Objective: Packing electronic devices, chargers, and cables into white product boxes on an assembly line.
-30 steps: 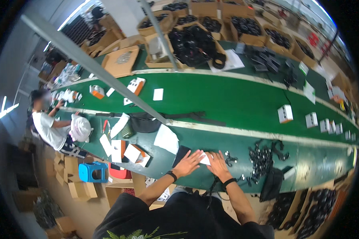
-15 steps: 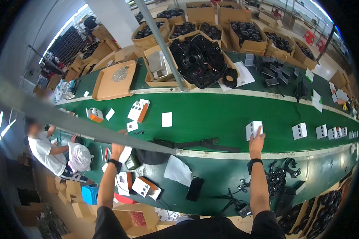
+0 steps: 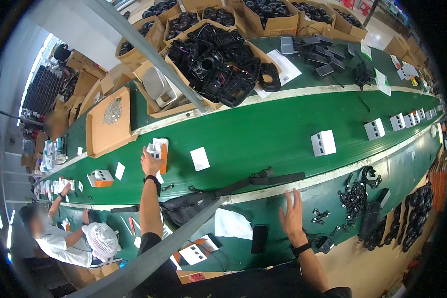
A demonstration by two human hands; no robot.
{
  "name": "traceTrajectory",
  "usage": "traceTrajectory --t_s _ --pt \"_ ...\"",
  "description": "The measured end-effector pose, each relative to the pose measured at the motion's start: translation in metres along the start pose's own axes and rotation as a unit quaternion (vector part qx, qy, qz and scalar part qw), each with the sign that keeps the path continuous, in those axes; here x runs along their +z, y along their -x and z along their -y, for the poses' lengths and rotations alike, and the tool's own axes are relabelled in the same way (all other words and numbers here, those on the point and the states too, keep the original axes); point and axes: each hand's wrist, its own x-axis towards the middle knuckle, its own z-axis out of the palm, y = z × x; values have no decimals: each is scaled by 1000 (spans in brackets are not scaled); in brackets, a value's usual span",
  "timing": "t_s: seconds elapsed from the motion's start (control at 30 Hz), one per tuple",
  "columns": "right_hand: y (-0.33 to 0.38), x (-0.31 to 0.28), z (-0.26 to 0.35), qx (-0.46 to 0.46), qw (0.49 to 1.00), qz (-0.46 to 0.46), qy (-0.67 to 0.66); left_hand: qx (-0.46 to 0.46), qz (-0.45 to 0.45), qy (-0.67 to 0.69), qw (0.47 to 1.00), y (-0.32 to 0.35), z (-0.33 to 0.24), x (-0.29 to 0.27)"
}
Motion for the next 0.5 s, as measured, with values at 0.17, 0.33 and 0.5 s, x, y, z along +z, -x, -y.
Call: traceTrajectory --t_s 0.17,0.33,0.5 --pt "-20 -16 39 -81 991 30 -103 143 -217 272 926 90 19 -20" --pt "-36 -49 68 -160 972 12 -170 78 -226 353 905 233 63 -33" --pt "-12 -79 104 -277 915 161 -244 -18 -251 364 897 394 83 -39"
